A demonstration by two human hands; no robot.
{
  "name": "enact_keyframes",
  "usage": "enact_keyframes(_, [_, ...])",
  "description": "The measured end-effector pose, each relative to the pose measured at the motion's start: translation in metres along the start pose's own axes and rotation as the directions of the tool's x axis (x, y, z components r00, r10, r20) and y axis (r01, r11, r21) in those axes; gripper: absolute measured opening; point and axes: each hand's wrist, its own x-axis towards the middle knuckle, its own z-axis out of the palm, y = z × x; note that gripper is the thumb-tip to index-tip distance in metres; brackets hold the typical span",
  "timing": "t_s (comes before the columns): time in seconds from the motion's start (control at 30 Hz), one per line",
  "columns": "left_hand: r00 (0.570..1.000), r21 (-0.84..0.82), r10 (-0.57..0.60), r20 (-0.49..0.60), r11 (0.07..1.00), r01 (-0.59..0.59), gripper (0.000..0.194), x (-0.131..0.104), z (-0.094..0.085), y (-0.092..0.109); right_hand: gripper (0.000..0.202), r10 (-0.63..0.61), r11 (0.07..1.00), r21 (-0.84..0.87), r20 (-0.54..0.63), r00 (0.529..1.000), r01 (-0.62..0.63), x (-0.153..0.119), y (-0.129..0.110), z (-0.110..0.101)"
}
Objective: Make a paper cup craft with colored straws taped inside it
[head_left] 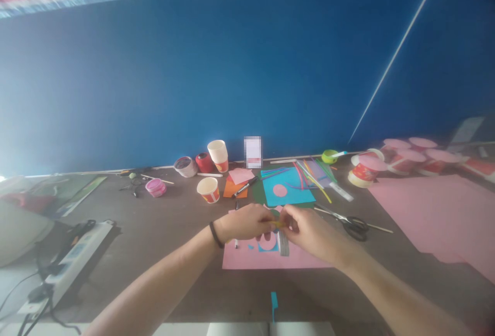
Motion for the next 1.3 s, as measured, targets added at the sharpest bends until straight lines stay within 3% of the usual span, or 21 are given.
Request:
enact_keyframes(0.17, [0.999,0.016,-0.033,0.002,0.999,0.033,0.026,-0.002,0.002,0.0,0.033,-0.03,0.996,0.086,0.001,1.0,0.03,0.0,0.003,-0.001])
enact_keyframes(0.27, [0.999,0.047,-0.04,0.003,0.998,0.04,0.027,-0.002,0.004,0.001,0.016,-0.004,0.995,0.103,0.033,0.999,0.0,0.0,0.003,-0.003])
enact_keyframes(0.4, [0.998,0.085,-0.054,0.023,0.995,0.052,0.03,-0.002,0.003,0.004,0.021,0.042,0.993,0.108,0.004,0.999,-0.042,0.0,0.002,-0.001])
enact_keyframes(0.53, [0.998,0.116,-0.055,0.037,0.992,0.05,0.026,-0.001,0.003,0.003,0.02,0.035,0.974,0.224,-0.017,0.999,-0.031,0.002,0.006,0.006])
enact_keyframes(0.73, [0.999,0.138,-0.019,0.051,0.99,0.012,0.025,-0.002,0.004,0.0,0.027,0.098,0.897,0.414,0.156,0.983,-0.155,0.009,0.014,0.007])
enact_keyframes(1.07, [0.992,0.03,-0.055,0.11,0.998,0.052,0.043,-0.002,0.003,0.002,0.025,0.127,0.85,0.47,0.256,0.958,-0.238,0.014,0.024,0.008])
enact_keyframes(1.3, [0.989,-0.052,-0.051,0.137,0.997,0.059,0.042,-0.002,0.0,-0.002,0.042,0.078,0.863,0.479,0.189,0.979,-0.161,0.008,0.016,0.002])
